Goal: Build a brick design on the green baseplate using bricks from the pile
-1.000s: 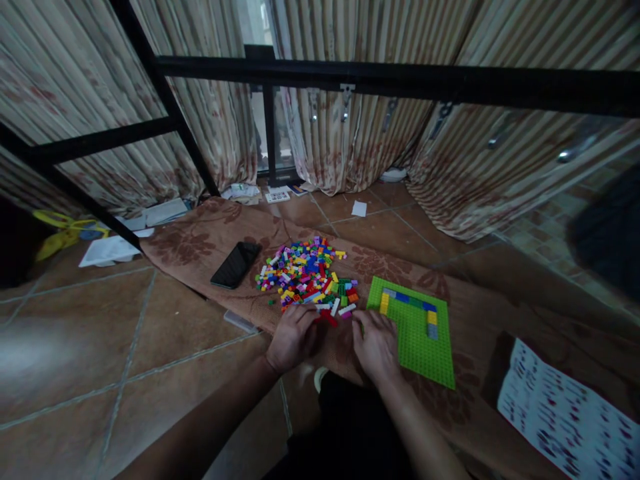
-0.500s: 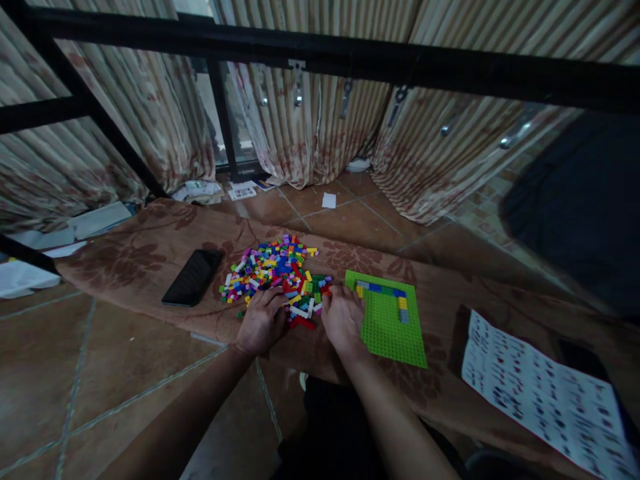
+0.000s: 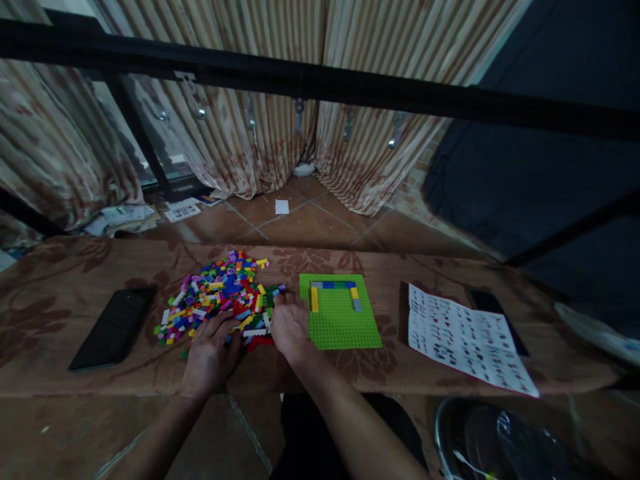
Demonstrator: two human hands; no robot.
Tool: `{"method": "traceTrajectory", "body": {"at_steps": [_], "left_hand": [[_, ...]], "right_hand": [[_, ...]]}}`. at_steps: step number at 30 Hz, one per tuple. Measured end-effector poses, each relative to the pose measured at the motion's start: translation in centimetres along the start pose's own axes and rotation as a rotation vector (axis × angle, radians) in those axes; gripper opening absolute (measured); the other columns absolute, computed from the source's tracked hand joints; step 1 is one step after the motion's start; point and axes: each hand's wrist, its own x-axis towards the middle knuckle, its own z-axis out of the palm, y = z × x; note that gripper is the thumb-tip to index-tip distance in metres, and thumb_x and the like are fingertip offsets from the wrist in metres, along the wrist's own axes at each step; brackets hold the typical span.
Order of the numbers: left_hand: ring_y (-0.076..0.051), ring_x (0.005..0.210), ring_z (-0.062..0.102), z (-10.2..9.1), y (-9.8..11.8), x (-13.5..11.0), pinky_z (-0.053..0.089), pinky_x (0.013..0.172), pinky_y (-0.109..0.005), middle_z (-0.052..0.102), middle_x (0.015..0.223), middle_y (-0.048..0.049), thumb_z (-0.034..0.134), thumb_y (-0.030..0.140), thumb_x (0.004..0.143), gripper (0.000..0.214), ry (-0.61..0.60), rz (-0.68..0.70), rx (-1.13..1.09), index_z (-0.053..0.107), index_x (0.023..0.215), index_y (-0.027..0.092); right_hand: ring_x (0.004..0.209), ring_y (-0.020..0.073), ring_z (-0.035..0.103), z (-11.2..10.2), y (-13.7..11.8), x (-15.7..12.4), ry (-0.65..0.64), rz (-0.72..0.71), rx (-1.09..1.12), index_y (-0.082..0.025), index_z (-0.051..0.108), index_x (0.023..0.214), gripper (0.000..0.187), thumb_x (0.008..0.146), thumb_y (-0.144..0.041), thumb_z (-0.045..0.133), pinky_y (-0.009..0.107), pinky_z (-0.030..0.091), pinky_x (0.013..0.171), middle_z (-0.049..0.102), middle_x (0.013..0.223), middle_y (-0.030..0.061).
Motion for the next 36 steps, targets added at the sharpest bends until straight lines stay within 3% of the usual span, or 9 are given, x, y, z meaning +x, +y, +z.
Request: {"method": "traceTrajectory", "body": {"at_steps": [7, 12, 15, 19, 22, 24, 30, 33, 36], "left_hand": [[-0.029, 0.104, 0.06, 0.1, -0.1, 0.2, 0.051, 0.089, -0.047, 0.059, 0.12, -0.011, 0.053, 0.023, 0.088, 0.019, -0.01, 0.045, 0.058, 0.058, 0.107, 0.021], [-0.029, 0.103, 0.06, -0.1, 0.1, 0.4, 0.052, 0.088, -0.048, 0.059, 0.119, -0.0114, 0.052, 0.025, 0.089, 0.019, -0.011, 0.042, 0.08, 0.058, 0.106, 0.021], [-0.029, 0.103, 0.06, -0.2, 0.4, 0.5, 0.053, 0.088, -0.047, 0.059, 0.119, -0.0115, 0.051, 0.025, 0.089, 0.018, -0.023, 0.026, 0.082, 0.058, 0.105, 0.02], [-0.028, 0.102, 0.06, -0.3, 0.6, 0.6, 0.053, 0.087, -0.045, 0.06, 0.117, -0.0114, 0.049, 0.027, 0.09, 0.018, -0.023, 0.02, 0.093, 0.059, 0.103, 0.019], [-0.028, 0.102, 0.06, -0.2, 0.7, 0.6, 0.053, 0.088, -0.044, 0.061, 0.116, -0.0116, 0.049, 0.029, 0.091, 0.019, -0.023, 0.024, 0.094, 0.059, 0.102, 0.018], [-0.028, 0.102, 0.061, -0.2, 0.7, 0.6, 0.052, 0.089, -0.044, 0.061, 0.117, -0.012, 0.049, 0.029, 0.091, 0.019, -0.024, 0.023, 0.099, 0.06, 0.102, 0.018], [-0.027, 0.101, 0.061, -0.1, 0.8, 0.6, 0.053, 0.088, -0.043, 0.062, 0.115, -0.0123, 0.05, 0.029, 0.092, 0.02, -0.012, 0.026, 0.121, 0.061, 0.102, 0.016], [-0.027, 0.101, 0.061, -0.1, 0.8, 0.6, 0.053, 0.088, -0.043, 0.062, 0.116, -0.0122, 0.05, 0.029, 0.092, 0.02, -0.013, 0.024, 0.12, 0.062, 0.102, 0.017], [-0.027, 0.101, 0.061, -0.1, 0.8, 0.6, 0.053, 0.088, -0.043, 0.062, 0.116, -0.0121, 0.05, 0.029, 0.092, 0.02, -0.009, 0.017, 0.118, 0.061, 0.102, 0.017]], "right_hand": [[0.104, 0.0267, 0.056, -0.7, 0.1, 0.4, -0.038, -0.053, 0.072, -0.013, 0.063, 0.108, 0.028, 0.085, -0.013, 0.047, 0.038, 0.042, 0.089, 0.066, 0.108, 0.0136], [0.107, 0.0221, 0.057, -3.2, 1.4, -1.4, 0.124, -0.13, 0.267, -0.018, 0.062, 0.111, 0.028, 0.09, -0.017, 0.044, 0.034, 0.042, 0.094, 0.065, 0.112, 0.0097], [0.094, 0.018, 0.062, -4.6, 5.3, -3.6, 0.238, -0.016, 0.431, -0.02, 0.061, 0.112, 0.027, 0.091, -0.021, 0.044, 0.029, 0.046, 0.088, 0.066, 0.104, 0.007], [0.089, 0.0198, 0.065, -4.8, 13.1, -6.5, 0.381, 0.208, 0.48, -0.016, 0.063, 0.11, 0.028, 0.087, -0.025, 0.048, 0.032, 0.049, 0.083, 0.069, 0.101, 0.0099], [0.085, 0.0223, 0.067, -4.5, 17.7, -7.8, 0.358, 0.315, 0.455, -0.014, 0.063, 0.11, 0.031, 0.085, -0.027, 0.051, 0.035, 0.051, 0.079, 0.072, 0.095, 0.0097], [0.083, 0.022, 0.067, -4.3, 19.2, -8.1, 0.306, 0.316, 0.459, -0.015, 0.063, 0.111, 0.032, 0.083, -0.026, 0.052, 0.036, 0.051, 0.078, 0.072, 0.094, 0.0087], [0.089, 0.0179, 0.067, -4.2, 18.7, -7.6, 0.243, 0.206, 0.451, -0.017, 0.063, 0.114, 0.038, 0.079, -0.012, 0.047, 0.031, 0.05, 0.085, 0.071, 0.101, 0.0068], [0.09, 0.0198, 0.067, -4.1, 17.8, -7.5, 0.3, 0.323, 0.346, -0.016, 0.065, 0.109, 0.031, 0.084, -0.016, 0.046, 0.032, 0.049, 0.083, 0.071, 0.101, 0.0086], [0.091, 0.0236, 0.066, -4.0, 17.2, -7.6, 0.256, 0.457, 0.198, -0.015, 0.066, 0.103, 0.027, 0.089, -0.031, 0.051, 0.033, 0.047, 0.08, 0.071, 0.098, 0.0106]]}}
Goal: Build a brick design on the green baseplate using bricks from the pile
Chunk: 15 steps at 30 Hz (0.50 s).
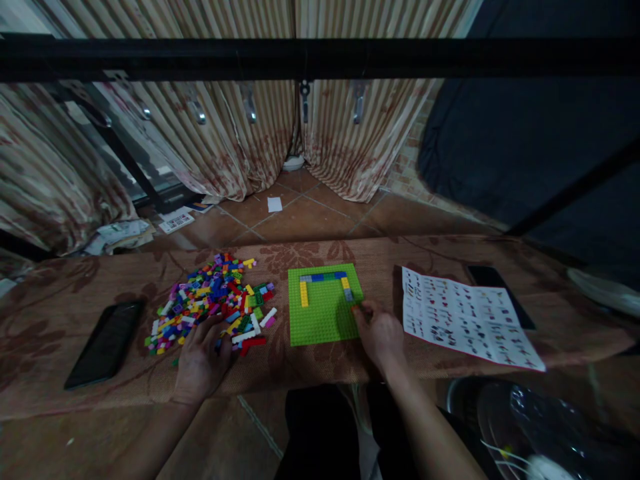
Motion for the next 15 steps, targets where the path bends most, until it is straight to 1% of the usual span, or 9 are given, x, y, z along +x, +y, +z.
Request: {"method": "traceTrajectory", "body": {"at_steps": [2, 5, 10, 15], "left_hand": [[-0.027, 0.101, 0.061, 0.0, 0.0, 0.0, 0.053, 0.088, -0.043, 0.062, 0.116, -0.0123, 0.05, 0.029, 0.092, 0.02, 0.001, 0.001, -0.005, 0.061, 0.102, 0.016], [-0.027, 0.101, 0.061, -0.1, 0.1, 0.1, 0.053, 0.088, -0.043, 0.062, 0.116, -0.0125, 0.05, 0.028, 0.091, 0.019, -0.003, 0.002, -0.013, 0.061, 0.102, 0.016], [-0.028, 0.104, 0.061, -0.1, 0.0, 0.0, 0.052, 0.09, -0.043, 0.061, 0.117, -0.0121, 0.051, 0.027, 0.091, 0.019, -0.009, 0.0, -0.032, 0.06, 0.104, 0.017], [-0.028, 0.105, 0.061, 0.2, -0.3, -0.2, 0.052, 0.089, -0.042, 0.061, 0.117, -0.012, 0.052, 0.026, 0.09, 0.02, -0.01, 0.005, -0.022, 0.061, 0.106, 0.017]], "right_hand": [[0.094, 0.0247, 0.065, 0.1, -0.3, -0.1, -0.044, 0.031, -0.095, -0.016, 0.067, 0.1, 0.028, 0.089, -0.037, 0.053, 0.032, 0.046, 0.079, 0.071, 0.095, 0.011], [0.095, 0.0241, 0.065, 0.0, -0.8, -0.1, -0.08, 0.032, -0.176, -0.018, 0.069, 0.094, 0.025, 0.09, -0.036, 0.052, 0.032, 0.044, 0.079, 0.07, 0.093, 0.0101], [0.087, 0.0224, 0.066, -0.2, -1.9, 0.2, -0.091, 0.053, -0.218, -0.019, 0.071, 0.094, 0.026, 0.091, -0.035, 0.051, 0.031, 0.042, 0.076, 0.07, 0.095, 0.0097], [0.085, 0.0243, 0.067, 0.3, -2.6, 0.4, -0.067, 0.121, -0.268, -0.018, 0.072, 0.096, 0.031, 0.092, -0.039, 0.05, 0.032, 0.042, 0.074, 0.07, 0.091, 0.0118]]}}
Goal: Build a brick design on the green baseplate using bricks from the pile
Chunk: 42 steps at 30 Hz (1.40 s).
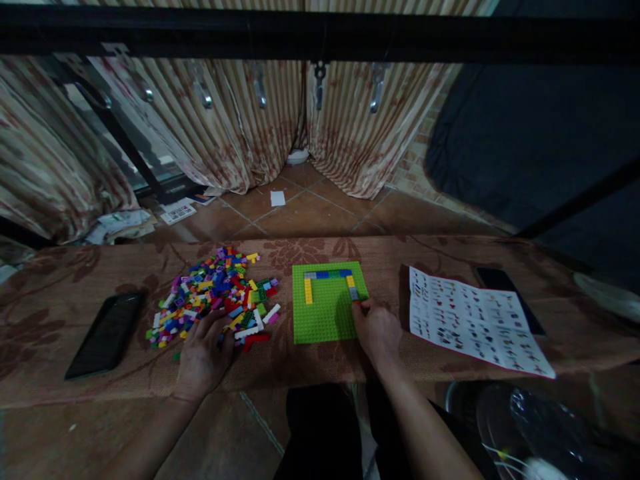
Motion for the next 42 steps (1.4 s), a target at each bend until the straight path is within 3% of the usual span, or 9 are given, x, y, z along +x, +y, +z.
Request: {"method": "traceTrajectory", "body": {"at_steps": [17, 23, 30, 42], "left_hand": [[-0.027, 0.106, 0.06, -0.6, 0.7, 0.3, 0.051, 0.091, -0.042, 0.061, 0.118, -0.0112, 0.05, 0.026, 0.091, 0.018, -0.018, -0.029, 0.003, 0.06, 0.104, 0.017], [-0.027, 0.105, 0.06, -0.5, 0.6, 0.0, 0.05, 0.091, -0.043, 0.06, 0.122, -0.0107, 0.05, 0.027, 0.09, 0.019, -0.07, -0.075, -0.016, 0.06, 0.104, 0.019], [-0.027, 0.108, 0.059, -0.4, 0.5, -0.1, 0.05, 0.092, -0.042, 0.06, 0.122, -0.0108, 0.05, 0.026, 0.09, 0.019, -0.06, -0.076, -0.02, 0.061, 0.104, 0.018], [-0.027, 0.108, 0.059, -0.4, 0.5, -0.1, 0.05, 0.092, -0.042, 0.06, 0.121, -0.0111, 0.051, 0.026, 0.09, 0.018, -0.06, -0.071, -0.014, 0.061, 0.102, 0.019]], "right_hand": [[0.082, 0.0262, 0.068, 0.1, 0.2, 0.0, -0.004, 0.011, -0.02, -0.019, 0.071, 0.093, 0.039, 0.091, -0.051, 0.05, 0.033, 0.042, 0.07, 0.071, 0.088, 0.0123], [0.072, 0.0238, 0.067, -0.1, 1.1, 0.3, 0.035, 0.014, 0.002, -0.016, 0.071, 0.098, 0.038, 0.096, -0.04, 0.041, 0.031, 0.037, 0.061, 0.071, 0.079, 0.0124], [0.072, 0.0223, 0.065, 0.6, 1.0, 0.8, 0.016, -0.005, 0.089, -0.02, 0.072, 0.089, 0.031, 0.09, -0.043, 0.053, 0.029, 0.032, 0.058, 0.071, 0.081, 0.0097], [0.062, 0.0201, 0.06, 1.4, 1.6, 1.2, 0.042, -0.015, 0.161, -0.019, 0.073, 0.083, 0.032, 0.087, -0.046, 0.056, 0.029, 0.032, 0.056, 0.069, 0.07, 0.0073]]}}
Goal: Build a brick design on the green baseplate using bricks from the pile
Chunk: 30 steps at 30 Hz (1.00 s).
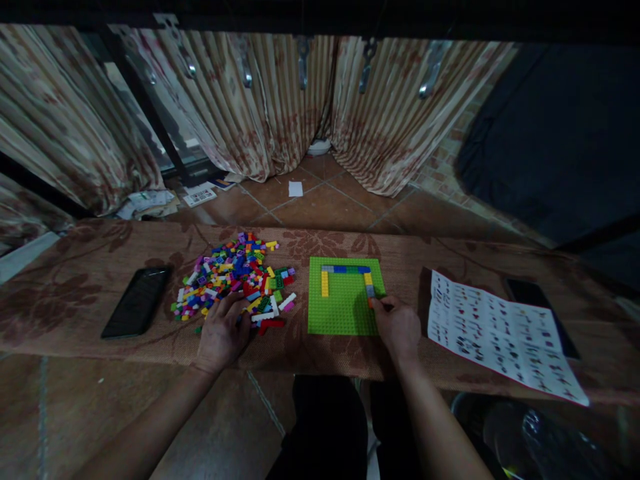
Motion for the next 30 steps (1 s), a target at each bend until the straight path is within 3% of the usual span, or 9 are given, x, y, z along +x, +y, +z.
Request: {"method": "traceTrajectory", "body": {"at_steps": [13, 23, 30], "left_hand": [[-0.027, 0.108, 0.058, -0.3, 0.3, 0.2, 0.049, 0.093, -0.043, 0.06, 0.119, -0.0111, 0.049, 0.024, 0.089, 0.019, -0.009, -0.011, -0.038, 0.062, 0.102, 0.019], [-0.027, 0.107, 0.058, -0.1, 0.4, -0.1, 0.049, 0.093, -0.044, 0.06, 0.121, -0.0111, 0.048, 0.023, 0.088, 0.025, -0.022, -0.047, -0.042, 0.063, 0.107, 0.019], [-0.027, 0.107, 0.058, -0.2, 0.4, -0.1, 0.048, 0.094, -0.044, 0.06, 0.12, -0.0117, 0.048, 0.023, 0.089, 0.022, -0.026, -0.033, -0.026, 0.062, 0.106, 0.019]], "right_hand": [[0.061, 0.0192, 0.06, 0.1, 0.0, -0.2, 0.02, -0.022, 0.079, -0.02, 0.071, 0.076, 0.033, 0.087, -0.045, 0.054, 0.028, 0.032, 0.055, 0.069, 0.068, 0.0063], [0.066, 0.0235, 0.063, 0.2, 0.9, -0.2, 0.045, -0.032, 0.129, -0.015, 0.075, 0.085, 0.048, 0.087, -0.054, 0.047, 0.03, 0.036, 0.058, 0.072, 0.076, 0.0122], [0.066, 0.0246, 0.062, -0.6, 1.0, -0.4, 0.083, -0.019, 0.15, -0.013, 0.074, 0.085, 0.049, 0.091, -0.049, 0.041, 0.031, 0.036, 0.06, 0.071, 0.073, 0.0147]]}}
